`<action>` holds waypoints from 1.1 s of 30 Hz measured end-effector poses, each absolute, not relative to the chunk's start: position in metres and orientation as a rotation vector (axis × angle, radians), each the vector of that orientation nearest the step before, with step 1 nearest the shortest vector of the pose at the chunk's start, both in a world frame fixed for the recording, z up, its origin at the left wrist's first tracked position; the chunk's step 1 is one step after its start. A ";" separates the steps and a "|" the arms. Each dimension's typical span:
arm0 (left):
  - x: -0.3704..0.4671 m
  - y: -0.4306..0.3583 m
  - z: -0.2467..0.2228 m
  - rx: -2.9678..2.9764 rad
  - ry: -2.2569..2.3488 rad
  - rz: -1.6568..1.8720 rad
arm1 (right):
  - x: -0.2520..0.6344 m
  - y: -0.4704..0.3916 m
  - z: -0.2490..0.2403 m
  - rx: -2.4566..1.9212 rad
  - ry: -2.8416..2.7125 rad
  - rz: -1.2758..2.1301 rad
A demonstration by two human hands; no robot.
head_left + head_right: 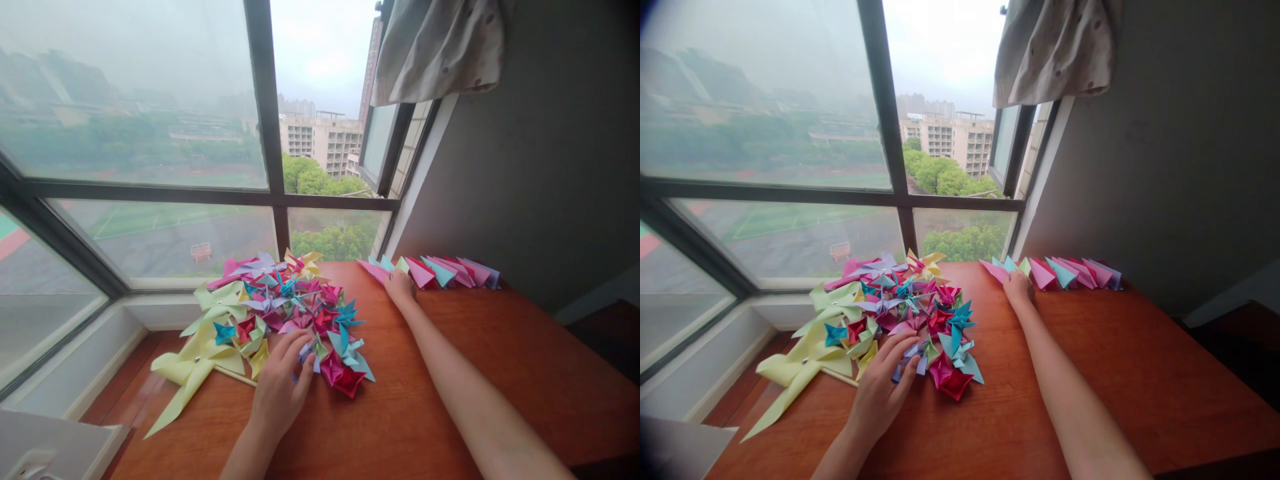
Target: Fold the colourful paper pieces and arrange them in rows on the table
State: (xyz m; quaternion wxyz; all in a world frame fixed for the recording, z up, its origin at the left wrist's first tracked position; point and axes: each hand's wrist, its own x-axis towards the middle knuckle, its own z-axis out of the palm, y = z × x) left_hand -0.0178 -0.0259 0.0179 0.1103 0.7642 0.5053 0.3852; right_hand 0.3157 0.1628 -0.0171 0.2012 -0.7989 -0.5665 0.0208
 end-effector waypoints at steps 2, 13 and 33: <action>-0.018 -0.026 0.018 2.249 1.481 1.146 | 0.316 0.160 -0.016 -2.245 -1.575 0.053; -0.018 -0.024 0.014 2.264 1.449 1.184 | 0.313 0.128 -0.016 -2.087 -1.560 -0.050; -0.018 -0.024 0.013 2.267 1.432 1.179 | 0.260 0.065 0.029 -1.447 -1.606 -0.076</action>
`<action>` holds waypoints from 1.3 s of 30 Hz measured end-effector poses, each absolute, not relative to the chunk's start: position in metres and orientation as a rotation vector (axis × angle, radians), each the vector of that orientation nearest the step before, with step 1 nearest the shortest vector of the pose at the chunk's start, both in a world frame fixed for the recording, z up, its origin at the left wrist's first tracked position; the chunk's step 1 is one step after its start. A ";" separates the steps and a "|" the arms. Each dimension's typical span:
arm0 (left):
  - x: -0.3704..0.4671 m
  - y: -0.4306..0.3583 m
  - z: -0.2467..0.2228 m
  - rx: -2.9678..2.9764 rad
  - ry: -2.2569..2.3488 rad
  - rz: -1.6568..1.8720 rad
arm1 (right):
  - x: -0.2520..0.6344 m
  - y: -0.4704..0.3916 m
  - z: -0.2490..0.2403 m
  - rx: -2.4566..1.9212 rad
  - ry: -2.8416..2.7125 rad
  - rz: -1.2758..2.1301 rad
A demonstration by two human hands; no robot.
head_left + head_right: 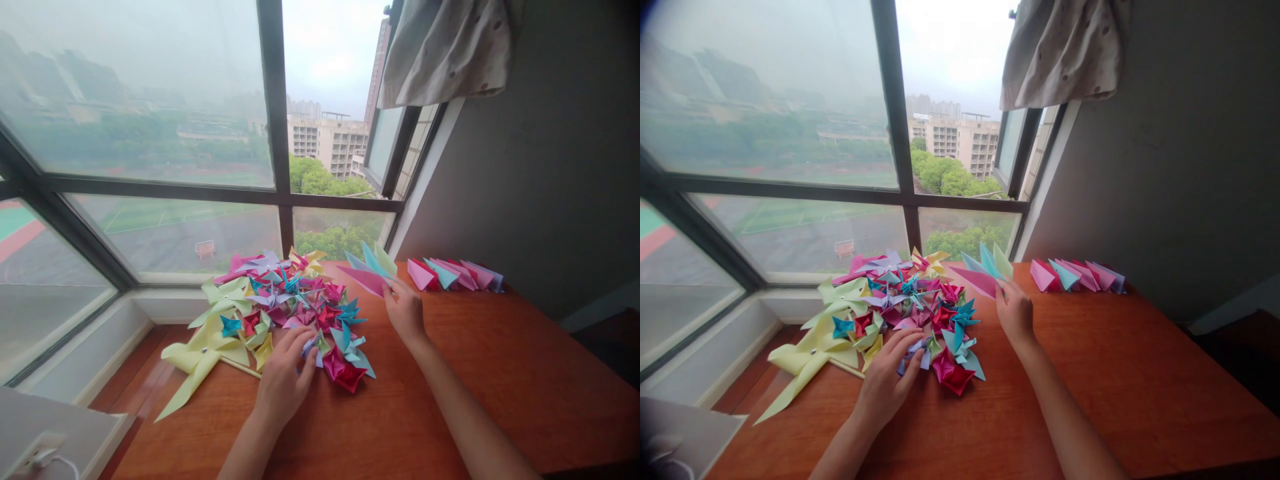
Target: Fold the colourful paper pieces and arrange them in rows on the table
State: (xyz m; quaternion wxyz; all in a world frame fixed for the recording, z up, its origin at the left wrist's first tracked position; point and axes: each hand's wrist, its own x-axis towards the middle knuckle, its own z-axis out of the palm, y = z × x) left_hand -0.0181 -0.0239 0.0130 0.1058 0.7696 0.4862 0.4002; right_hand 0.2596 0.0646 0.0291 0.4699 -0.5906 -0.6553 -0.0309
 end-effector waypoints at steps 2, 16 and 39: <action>-0.018 -0.024 0.013 2.267 1.431 1.173 | 0.250 0.061 0.040 -1.402 -1.626 -0.048; -0.020 -0.025 0.016 2.222 1.428 1.177 | 0.099 0.097 0.115 -1.208 -2.130 0.144; -0.023 -0.026 0.019 2.189 1.451 1.466 | 0.263 0.110 0.035 -1.452 -1.793 0.219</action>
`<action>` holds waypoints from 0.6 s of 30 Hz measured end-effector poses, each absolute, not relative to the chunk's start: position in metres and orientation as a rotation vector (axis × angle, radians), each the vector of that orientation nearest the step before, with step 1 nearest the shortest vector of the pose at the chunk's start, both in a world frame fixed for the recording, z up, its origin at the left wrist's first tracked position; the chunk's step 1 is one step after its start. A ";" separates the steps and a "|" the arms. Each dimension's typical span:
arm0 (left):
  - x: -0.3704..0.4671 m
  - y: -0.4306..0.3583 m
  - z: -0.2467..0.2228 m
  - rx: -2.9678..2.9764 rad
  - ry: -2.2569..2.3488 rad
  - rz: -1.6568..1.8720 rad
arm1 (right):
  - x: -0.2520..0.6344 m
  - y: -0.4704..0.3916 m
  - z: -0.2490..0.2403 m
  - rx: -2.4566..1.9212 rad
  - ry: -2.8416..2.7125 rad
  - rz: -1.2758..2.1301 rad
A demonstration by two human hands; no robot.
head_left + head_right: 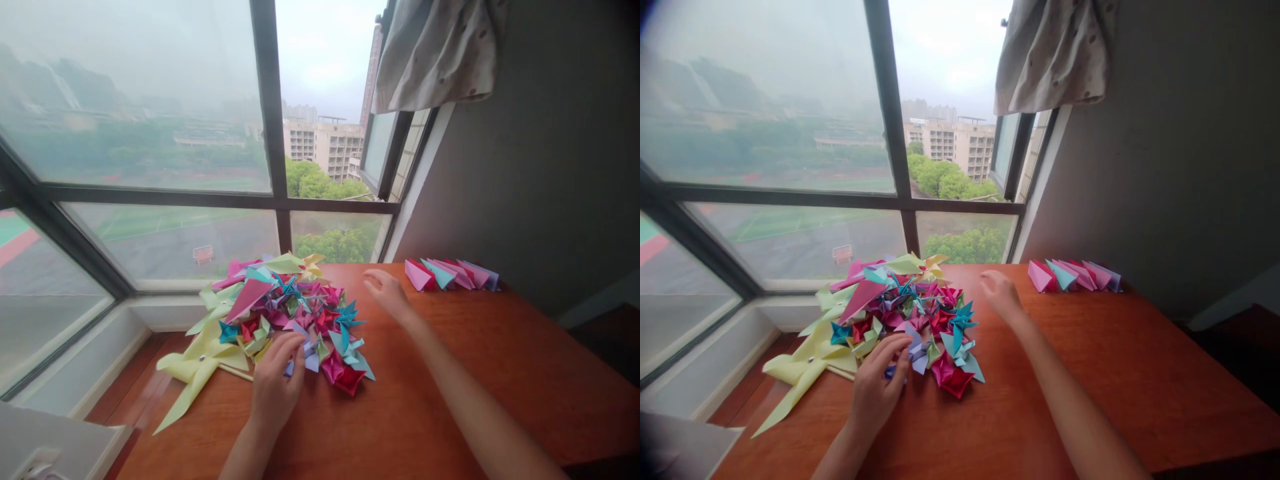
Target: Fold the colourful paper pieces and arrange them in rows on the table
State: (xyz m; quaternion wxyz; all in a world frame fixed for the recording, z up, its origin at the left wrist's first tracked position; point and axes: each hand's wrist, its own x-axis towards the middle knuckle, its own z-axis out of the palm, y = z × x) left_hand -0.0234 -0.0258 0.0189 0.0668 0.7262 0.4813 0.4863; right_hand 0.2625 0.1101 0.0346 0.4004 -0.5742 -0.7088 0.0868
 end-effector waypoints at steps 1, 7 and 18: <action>-0.022 -0.026 0.018 2.204 1.442 1.438 | 0.285 0.110 0.027 -1.500 -1.740 0.186; -0.019 -0.025 0.019 2.271 1.435 1.352 | 0.417 0.113 -0.010 -1.897 -1.382 -0.164; -0.024 -0.020 0.013 2.285 1.496 1.326 | 0.459 0.161 -0.033 -2.017 -1.473 -0.173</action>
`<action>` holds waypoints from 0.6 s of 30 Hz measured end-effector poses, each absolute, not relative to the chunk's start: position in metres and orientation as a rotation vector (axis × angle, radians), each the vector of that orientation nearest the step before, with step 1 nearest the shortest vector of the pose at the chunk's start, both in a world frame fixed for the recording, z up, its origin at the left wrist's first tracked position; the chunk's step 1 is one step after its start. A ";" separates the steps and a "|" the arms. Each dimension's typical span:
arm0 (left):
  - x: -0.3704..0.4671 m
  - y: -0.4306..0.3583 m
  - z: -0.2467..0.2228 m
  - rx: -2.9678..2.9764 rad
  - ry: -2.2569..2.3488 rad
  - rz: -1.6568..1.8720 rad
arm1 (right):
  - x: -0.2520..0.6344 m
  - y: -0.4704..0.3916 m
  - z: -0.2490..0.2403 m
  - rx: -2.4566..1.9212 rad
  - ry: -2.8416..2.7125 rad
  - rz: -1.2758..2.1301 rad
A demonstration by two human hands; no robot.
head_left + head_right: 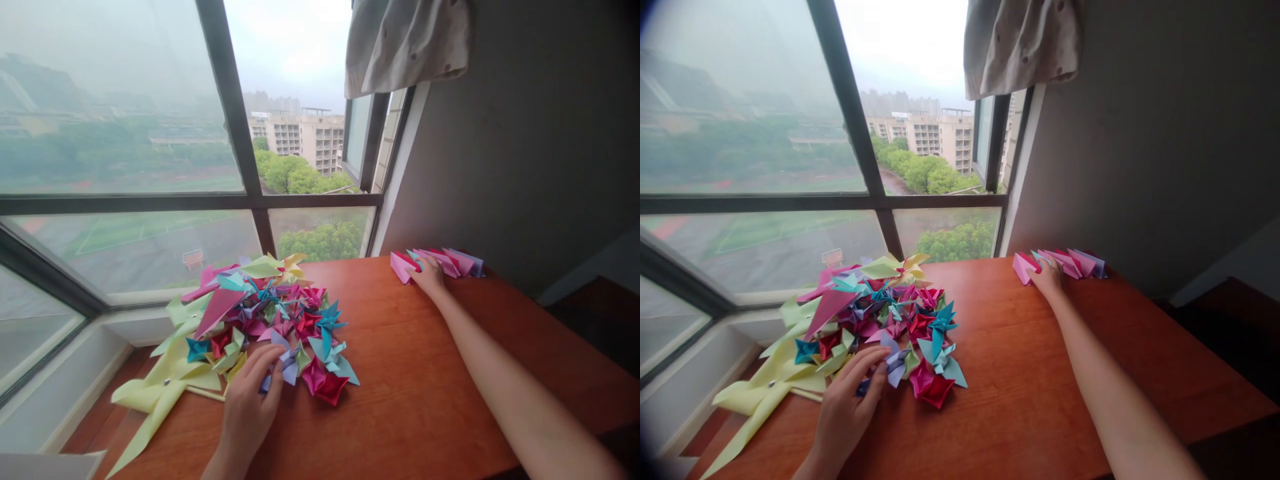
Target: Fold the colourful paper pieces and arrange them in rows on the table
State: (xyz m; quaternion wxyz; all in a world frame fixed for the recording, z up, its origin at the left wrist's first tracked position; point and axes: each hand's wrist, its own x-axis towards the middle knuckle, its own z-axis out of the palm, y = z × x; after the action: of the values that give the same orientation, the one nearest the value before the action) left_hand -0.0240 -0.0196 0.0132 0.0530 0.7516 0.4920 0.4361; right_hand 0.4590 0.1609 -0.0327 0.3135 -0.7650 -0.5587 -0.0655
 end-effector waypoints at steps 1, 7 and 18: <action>-0.024 -0.020 0.014 2.286 1.499 1.323 | 0.458 0.165 -0.032 -2.018 -1.482 -0.158; -0.024 -0.020 0.013 2.290 1.492 1.328 | 0.456 0.174 -0.031 -2.076 -1.487 -0.079; -0.024 -0.020 0.011 2.281 1.462 1.300 | 0.445 0.148 -0.022 -2.106 -1.374 -0.056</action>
State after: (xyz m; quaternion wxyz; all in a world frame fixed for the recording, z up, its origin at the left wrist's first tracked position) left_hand -0.0243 -0.0204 0.0110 0.0682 0.7572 0.4855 0.4315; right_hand 0.4446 0.1483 -0.0216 0.3081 -0.7965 -0.5198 -0.0211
